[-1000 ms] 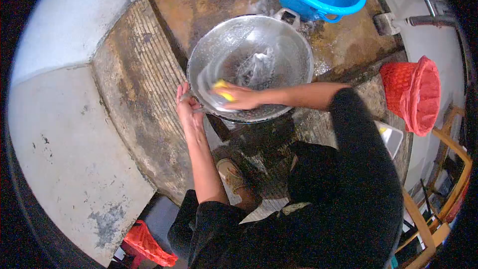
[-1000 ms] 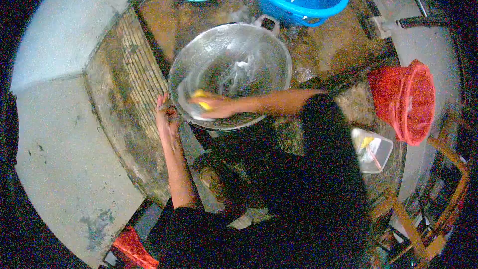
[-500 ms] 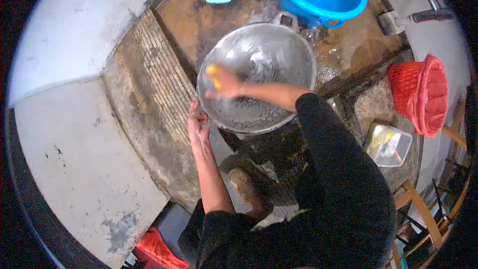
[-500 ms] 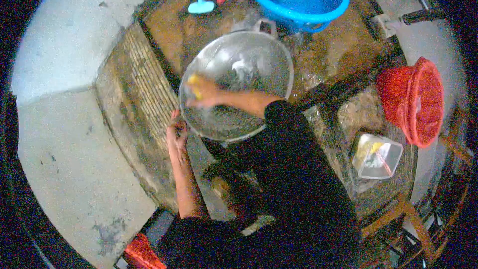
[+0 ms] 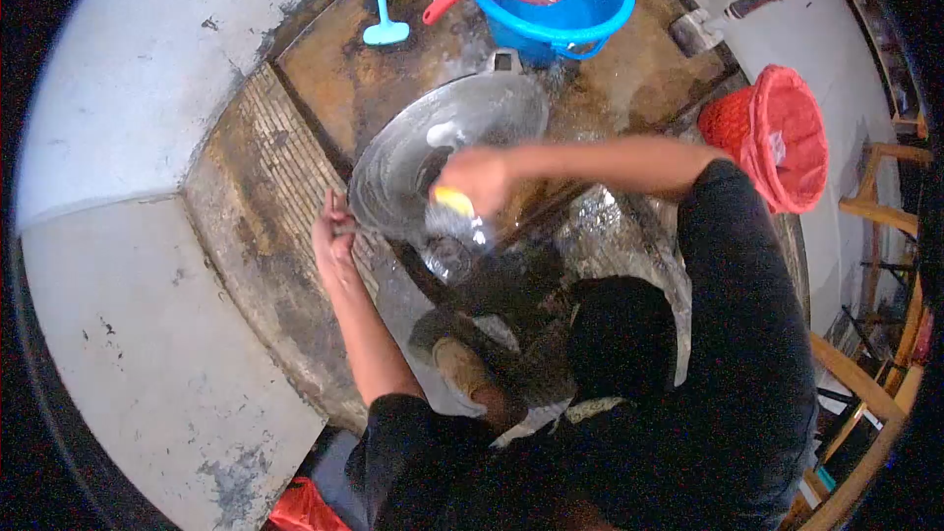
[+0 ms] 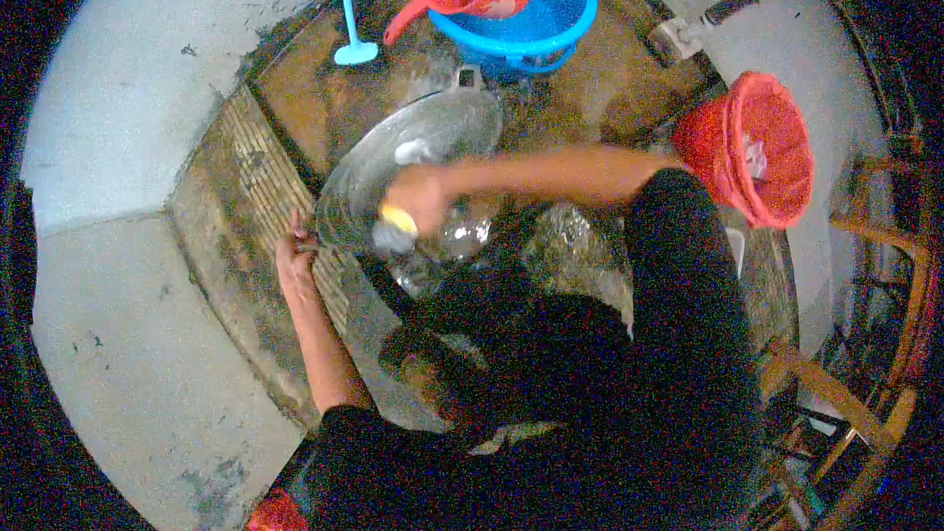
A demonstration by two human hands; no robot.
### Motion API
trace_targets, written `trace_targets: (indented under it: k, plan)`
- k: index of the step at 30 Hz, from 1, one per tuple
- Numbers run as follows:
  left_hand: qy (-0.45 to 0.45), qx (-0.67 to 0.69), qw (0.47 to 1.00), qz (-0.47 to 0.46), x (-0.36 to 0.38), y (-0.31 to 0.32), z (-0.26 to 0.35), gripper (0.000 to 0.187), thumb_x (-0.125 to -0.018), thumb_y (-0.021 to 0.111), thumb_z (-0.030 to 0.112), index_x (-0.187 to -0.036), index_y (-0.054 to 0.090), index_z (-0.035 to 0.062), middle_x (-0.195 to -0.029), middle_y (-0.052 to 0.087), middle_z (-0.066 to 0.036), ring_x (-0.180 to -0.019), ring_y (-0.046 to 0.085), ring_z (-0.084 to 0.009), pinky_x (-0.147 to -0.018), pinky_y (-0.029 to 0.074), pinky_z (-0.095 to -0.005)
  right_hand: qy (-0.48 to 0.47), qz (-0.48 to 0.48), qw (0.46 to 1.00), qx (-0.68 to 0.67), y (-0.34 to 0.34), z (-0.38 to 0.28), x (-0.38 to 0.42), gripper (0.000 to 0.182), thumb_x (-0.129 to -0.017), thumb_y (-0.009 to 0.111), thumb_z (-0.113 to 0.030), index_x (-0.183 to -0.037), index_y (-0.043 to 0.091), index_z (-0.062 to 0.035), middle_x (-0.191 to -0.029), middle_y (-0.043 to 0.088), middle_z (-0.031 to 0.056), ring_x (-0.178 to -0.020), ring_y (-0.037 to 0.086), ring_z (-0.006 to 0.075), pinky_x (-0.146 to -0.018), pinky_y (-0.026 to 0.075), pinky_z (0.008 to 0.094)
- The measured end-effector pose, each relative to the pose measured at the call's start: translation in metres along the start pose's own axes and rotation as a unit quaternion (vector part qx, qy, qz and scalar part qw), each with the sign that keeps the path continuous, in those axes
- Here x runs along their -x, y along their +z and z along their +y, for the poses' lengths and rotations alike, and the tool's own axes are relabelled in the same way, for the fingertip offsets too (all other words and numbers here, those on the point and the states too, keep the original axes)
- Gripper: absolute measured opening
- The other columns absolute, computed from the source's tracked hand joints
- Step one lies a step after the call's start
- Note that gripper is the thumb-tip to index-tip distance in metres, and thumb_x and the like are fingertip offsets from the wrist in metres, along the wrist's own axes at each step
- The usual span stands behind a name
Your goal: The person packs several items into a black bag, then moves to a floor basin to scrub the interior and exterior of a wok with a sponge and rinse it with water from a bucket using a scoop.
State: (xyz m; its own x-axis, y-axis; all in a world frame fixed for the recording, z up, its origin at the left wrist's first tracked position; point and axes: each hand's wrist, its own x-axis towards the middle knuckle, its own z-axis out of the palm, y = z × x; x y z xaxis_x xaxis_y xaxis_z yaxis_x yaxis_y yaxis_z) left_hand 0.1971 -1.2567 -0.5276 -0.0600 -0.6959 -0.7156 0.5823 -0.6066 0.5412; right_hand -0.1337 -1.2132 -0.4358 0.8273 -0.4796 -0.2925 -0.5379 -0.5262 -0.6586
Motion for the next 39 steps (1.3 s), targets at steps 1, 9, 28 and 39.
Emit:
trace_targets:
  k: [1, 9, 28, 39]
  plan:
    - [0.018, -0.012, 1.000, 0.004, 0.017, 0.019, 0.013, 0.038, -0.090, 0.043, 0.014, -0.127, 0.045, 0.0081, -0.131, 0.047, -0.013, -0.060, 0.049, -0.0090, -0.056, 0.043, -0.0200, -0.056, 0.007, 0.998, -0.013, -0.014, 0.010, -0.006, 0.047, -0.060, 0.073, -0.022, -0.103, 0.060, -0.0089, -0.077, 0.064, 0.0137, -0.077, 0.064, 0.0314, -0.067, 0.050, 0.0424]
    - [0.393, -0.259, 0.881, -0.042, 0.112, 0.107, 0.066, 0.034, -0.091, 0.054, 0.040, -0.072, 0.050, 0.0116, -0.066, 0.047, 0.003, -0.058, 0.043, -0.0073, -0.054, 0.035, -0.0205, -0.132, 0.065, 0.910, -0.389, -0.149, -0.001, 0.038, 0.034, -0.074, 0.075, -0.016, -0.103, 0.062, -0.0035, -0.098, 0.065, 0.0026, -0.092, 0.057, 0.0137, -0.086, 0.043, 0.0278]
    - [0.473, -0.454, 0.755, 0.005, 0.212, 0.212, 0.033, 0.047, -0.089, 0.060, 0.035, -0.053, 0.039, 0.0131, -0.050, 0.034, 0.008, -0.047, 0.025, -0.0029, -0.044, 0.018, -0.0228, 0.281, 0.604, 0.709, -0.231, 0.101, -0.094, 0.319, 0.050, -0.080, 0.068, -0.028, -0.124, 0.051, -0.0103, -0.122, 0.055, 0.0072, -0.115, 0.050, 0.0189, -0.099, 0.038, 0.0348]
    - [0.475, -0.326, 0.810, 0.114, 0.189, 0.210, 0.008, 0.047, -0.088, 0.057, 0.042, -0.061, 0.050, 0.0049, -0.055, 0.049, -0.004, -0.049, 0.048, -0.0149, -0.043, 0.045, -0.0312, 0.535, 0.335, 0.773, -0.064, 0.188, -0.080, 0.368, 0.073, -0.053, 0.072, -0.010, -0.123, 0.049, -0.0121, -0.117, 0.051, 0.0206, -0.111, 0.049, 0.0370, -0.095, 0.041, 0.0399]
